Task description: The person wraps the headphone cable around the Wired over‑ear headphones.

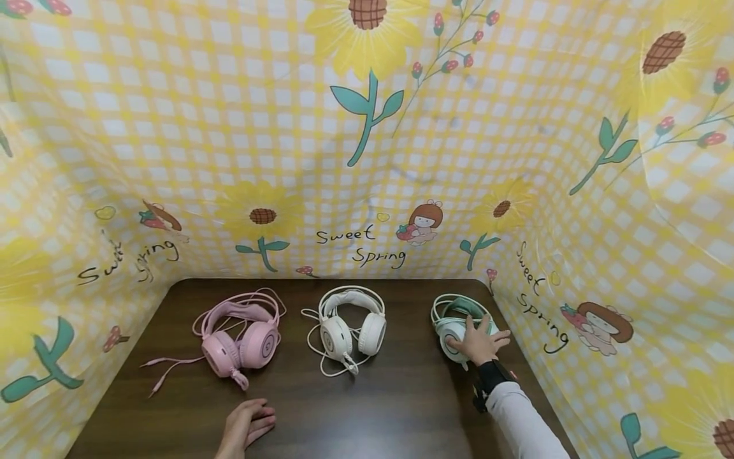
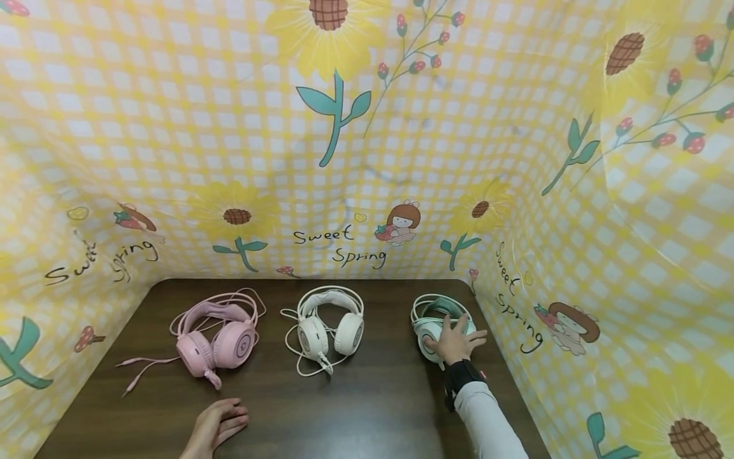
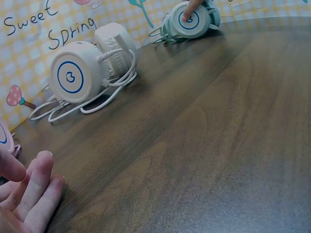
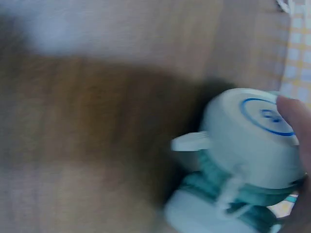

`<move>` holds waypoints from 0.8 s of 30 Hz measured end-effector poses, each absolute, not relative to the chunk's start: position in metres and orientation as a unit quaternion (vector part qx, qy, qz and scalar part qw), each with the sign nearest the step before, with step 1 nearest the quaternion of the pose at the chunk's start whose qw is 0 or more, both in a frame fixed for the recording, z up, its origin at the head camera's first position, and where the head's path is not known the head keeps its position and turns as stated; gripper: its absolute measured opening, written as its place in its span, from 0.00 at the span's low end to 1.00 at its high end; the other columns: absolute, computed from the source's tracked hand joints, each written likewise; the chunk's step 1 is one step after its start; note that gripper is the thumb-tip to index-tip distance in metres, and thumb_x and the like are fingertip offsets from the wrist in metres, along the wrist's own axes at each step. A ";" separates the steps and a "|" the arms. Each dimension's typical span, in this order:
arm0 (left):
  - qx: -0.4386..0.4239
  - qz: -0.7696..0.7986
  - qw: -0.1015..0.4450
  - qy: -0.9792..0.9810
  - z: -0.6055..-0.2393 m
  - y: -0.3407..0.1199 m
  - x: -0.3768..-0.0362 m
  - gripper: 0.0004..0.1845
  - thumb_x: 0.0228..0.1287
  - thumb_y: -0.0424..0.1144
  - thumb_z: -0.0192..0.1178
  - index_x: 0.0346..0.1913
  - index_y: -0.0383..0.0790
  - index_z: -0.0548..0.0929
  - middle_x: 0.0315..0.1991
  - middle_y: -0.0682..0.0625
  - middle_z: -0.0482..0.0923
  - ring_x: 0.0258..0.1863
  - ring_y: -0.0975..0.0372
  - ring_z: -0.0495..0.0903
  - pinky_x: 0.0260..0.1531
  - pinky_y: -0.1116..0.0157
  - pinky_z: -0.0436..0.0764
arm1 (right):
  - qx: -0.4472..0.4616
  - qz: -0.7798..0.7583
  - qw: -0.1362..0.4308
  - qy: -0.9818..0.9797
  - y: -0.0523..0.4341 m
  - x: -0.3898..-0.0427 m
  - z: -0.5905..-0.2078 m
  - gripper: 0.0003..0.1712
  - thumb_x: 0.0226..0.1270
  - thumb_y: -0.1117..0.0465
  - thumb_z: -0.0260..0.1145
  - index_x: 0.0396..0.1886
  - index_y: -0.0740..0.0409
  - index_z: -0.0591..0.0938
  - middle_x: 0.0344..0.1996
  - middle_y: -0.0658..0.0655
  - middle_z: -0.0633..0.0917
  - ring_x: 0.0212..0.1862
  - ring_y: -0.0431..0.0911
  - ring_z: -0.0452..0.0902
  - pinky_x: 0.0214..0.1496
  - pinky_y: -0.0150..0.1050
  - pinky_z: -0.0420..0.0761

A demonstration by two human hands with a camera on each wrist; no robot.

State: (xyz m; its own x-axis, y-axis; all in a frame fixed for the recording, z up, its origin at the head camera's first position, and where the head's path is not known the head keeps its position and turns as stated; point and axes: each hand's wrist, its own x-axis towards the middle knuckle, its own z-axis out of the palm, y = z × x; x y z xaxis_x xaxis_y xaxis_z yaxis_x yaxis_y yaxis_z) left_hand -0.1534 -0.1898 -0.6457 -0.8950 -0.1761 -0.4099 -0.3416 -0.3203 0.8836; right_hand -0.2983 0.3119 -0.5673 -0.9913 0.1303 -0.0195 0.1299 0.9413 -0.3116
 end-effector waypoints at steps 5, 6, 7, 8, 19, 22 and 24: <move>-0.225 0.784 0.057 0.576 -0.646 -0.191 -0.153 0.15 0.73 0.32 0.47 0.54 0.20 0.70 0.31 0.45 0.82 0.30 0.57 0.86 0.37 0.57 0.85 | -0.028 0.139 0.039 -0.989 0.290 -0.295 -0.554 0.55 0.61 0.40 0.70 0.75 0.66 0.57 0.72 0.80 0.45 0.63 0.89 0.25 0.60 0.81 0.35; -0.225 0.784 0.056 0.576 -0.646 -0.191 -0.152 0.16 0.74 0.32 0.47 0.54 0.19 0.69 0.31 0.45 0.82 0.30 0.57 0.86 0.37 0.57 0.85 | -0.013 0.131 0.062 -0.989 0.281 -0.294 -0.552 0.53 0.62 0.39 0.69 0.75 0.65 0.60 0.72 0.79 0.49 0.65 0.88 0.29 0.61 0.80 0.39; -0.223 0.784 0.057 0.576 -0.646 -0.191 -0.152 0.16 0.74 0.32 0.47 0.54 0.19 0.69 0.31 0.46 0.82 0.30 0.57 0.86 0.37 0.58 0.85 | 0.007 0.127 0.091 -0.988 0.269 -0.293 -0.551 0.50 0.62 0.40 0.69 0.74 0.63 0.63 0.72 0.77 0.53 0.66 0.86 0.35 0.61 0.80 0.45; -0.223 0.784 0.055 0.577 -0.646 -0.192 -0.151 0.16 0.74 0.32 0.47 0.54 0.19 0.68 0.31 0.46 0.82 0.29 0.57 0.86 0.37 0.58 0.86 | 0.032 0.127 0.125 -0.983 0.255 -0.292 -0.552 0.46 0.62 0.40 0.69 0.72 0.62 0.67 0.71 0.76 0.57 0.67 0.85 0.41 0.62 0.78 0.50; -0.220 0.770 0.037 0.598 -0.631 -0.189 -0.152 0.15 0.74 0.36 0.47 0.52 0.26 0.73 0.32 0.45 0.82 0.29 0.56 0.85 0.35 0.57 0.86 | 0.216 0.197 0.223 -0.930 0.101 -0.285 -0.565 0.23 0.65 0.43 0.67 0.52 0.53 0.83 0.60 0.62 0.75 0.59 0.67 0.67 0.48 0.62 0.75; -0.216 0.774 0.036 0.594 -0.625 -0.186 -0.158 0.16 0.74 0.36 0.48 0.53 0.25 0.73 0.32 0.45 0.82 0.30 0.56 0.85 0.35 0.58 0.85 | 0.175 0.190 0.170 -0.951 0.081 -0.289 -0.571 0.34 0.61 0.33 0.66 0.57 0.51 0.80 0.64 0.62 0.70 0.64 0.70 0.60 0.55 0.67 0.68; -0.215 0.778 0.033 0.590 -0.622 -0.185 -0.161 0.14 0.74 0.35 0.47 0.52 0.26 0.73 0.32 0.45 0.82 0.29 0.56 0.85 0.35 0.58 0.85 | 0.148 0.178 0.128 -0.964 0.073 -0.291 -0.577 0.40 0.57 0.29 0.66 0.61 0.50 0.78 0.67 0.64 0.67 0.67 0.75 0.54 0.56 0.71 0.65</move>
